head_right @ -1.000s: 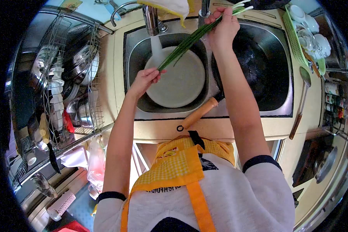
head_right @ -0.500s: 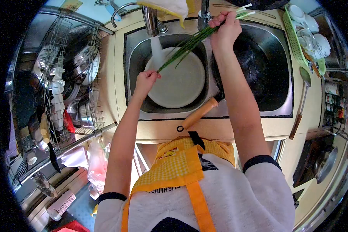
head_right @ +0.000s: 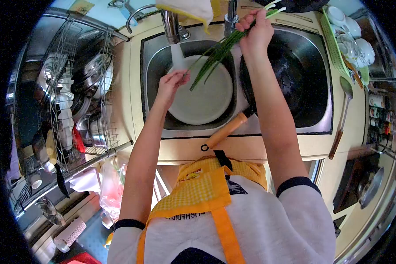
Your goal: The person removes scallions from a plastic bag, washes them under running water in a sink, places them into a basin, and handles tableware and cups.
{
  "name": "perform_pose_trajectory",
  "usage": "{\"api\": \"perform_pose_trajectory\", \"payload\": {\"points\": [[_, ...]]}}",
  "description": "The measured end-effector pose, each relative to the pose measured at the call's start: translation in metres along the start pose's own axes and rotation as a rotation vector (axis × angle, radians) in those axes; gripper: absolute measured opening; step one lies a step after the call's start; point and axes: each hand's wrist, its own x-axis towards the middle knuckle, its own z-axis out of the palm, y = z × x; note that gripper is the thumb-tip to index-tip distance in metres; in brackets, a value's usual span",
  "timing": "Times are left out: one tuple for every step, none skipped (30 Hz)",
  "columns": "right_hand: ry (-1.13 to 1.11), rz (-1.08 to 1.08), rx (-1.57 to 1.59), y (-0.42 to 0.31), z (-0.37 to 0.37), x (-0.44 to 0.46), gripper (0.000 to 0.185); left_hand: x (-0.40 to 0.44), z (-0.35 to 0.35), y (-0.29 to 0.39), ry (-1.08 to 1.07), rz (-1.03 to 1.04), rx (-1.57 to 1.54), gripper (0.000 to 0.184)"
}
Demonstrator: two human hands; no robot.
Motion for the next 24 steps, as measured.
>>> {"api": "perform_pose_trajectory", "payload": {"points": [[0.006, -0.001, -0.013, 0.0, 0.002, -0.001, 0.027, 0.0, 0.003, 0.002, -0.036, -0.063, -0.088, 0.02], [0.01, 0.004, -0.017, 0.0, 0.002, 0.0, 0.026, -0.001, 0.004, 0.0, -0.036, -0.055, -0.054, 0.019], [0.006, -0.003, -0.014, 0.0, 0.001, 0.001, 0.026, -0.003, 0.004, -0.001, -0.037, -0.047, -0.018, 0.019], [0.002, -0.008, -0.011, 0.001, 0.001, 0.002, 0.026, -0.005, 0.003, -0.002, -0.036, -0.039, 0.017, 0.019], [-0.002, -0.013, -0.007, 0.002, 0.0, 0.003, 0.026, -0.006, 0.002, -0.002, -0.03, -0.031, 0.081, 0.018], [-0.01, -0.006, -0.002, 0.003, -0.001, 0.004, 0.026, -0.007, 0.001, -0.001, -0.024, -0.022, 0.143, 0.018], [-0.018, 0.001, 0.003, 0.004, -0.002, 0.004, 0.025, -0.008, -0.001, 0.0, -0.017, -0.014, 0.206, 0.018], [-0.026, 0.01, 0.006, 0.006, -0.003, 0.004, 0.025, -0.007, -0.001, 0.001, -0.026, 0.003, 0.213, 0.018], [-0.018, 0.008, 0.002, 0.005, -0.001, 0.003, 0.025, -0.004, -0.001, 0.003, -0.034, 0.021, 0.219, 0.017], [-0.011, 0.007, -0.002, 0.004, 0.001, 0.001, 0.026, -0.002, -0.001, 0.005, -0.043, 0.039, 0.224, 0.017], [-0.004, 0.005, -0.006, 0.004, 0.002, 0.0, 0.026, 0.0, -0.002, 0.005, -0.021, 0.024, 0.289, 0.017], [-0.012, 0.0, -0.015, 0.005, 0.002, -0.002, 0.026, 0.002, -0.003, 0.006, 0.0, 0.01, 0.355, 0.017], [-0.021, -0.007, -0.024, 0.005, 0.003, -0.002, 0.026, 0.006, -0.004, 0.007, 0.02, -0.004, 0.42, 0.018], [-0.03, -0.014, -0.034, 0.005, 0.003, -0.003, 0.026, 0.012, -0.008, 0.004, 0.12, -0.057, 0.239, 0.019], [-0.027, -0.037, -0.033, 0.003, 0.004, -0.003, 0.026, 0.019, -0.016, -0.004, 0.218, -0.109, 0.057, 0.02], [-0.025, -0.06, -0.032, -0.001, 0.005, -0.003, 0.027, 0.022, -0.021, -0.01, 0.315, -0.16, -0.126, 0.021], [-0.021, -0.082, -0.031, -0.005, 0.007, -0.003, 0.027, 0.022, -0.025, -0.018, 0.293, -0.136, -0.115, 0.021], [-0.039, -0.076, -0.017, -0.011, 0.008, -0.003, 0.027, 0.019, -0.027, -0.024, 0.269, -0.111, -0.104, 0.022], [-0.038, -0.072, -0.022, -0.013, 0.008, -0.003, 0.027, 0.019, -0.029, -0.032, 0.242, -0.084, -0.092, 0.022], [-0.036, -0.064, -0.027, -0.014, 0.009, -0.003, 0.027, 0.021, -0.032, -0.052, 0.172, -0.004, 0.138, 0.022], [-0.034, -0.055, -0.032, -0.014, 0.009, -0.005, 0.027, 0.023, -0.038, -0.08, 0.103, 0.078, 0.367, 0.022], [-0.024, -0.051, -0.05, -0.012, 0.008, -0.008, 0.027, 0.02, -0.037, -0.089, 0.033, 0.158, 0.594, 0.021], [-0.018, -0.047, -0.069, -0.008, 0.007, -0.01, 0.027, 0.021, -0.037, -0.095, 0.102, 0.162, 0.827, 0.022], [-0.02, -0.048, -0.088, -0.004, 0.008, -0.01, 0.027, 0.025, -0.032, -0.091, 0.176, 0.173, 1.058, 0.023]]}}
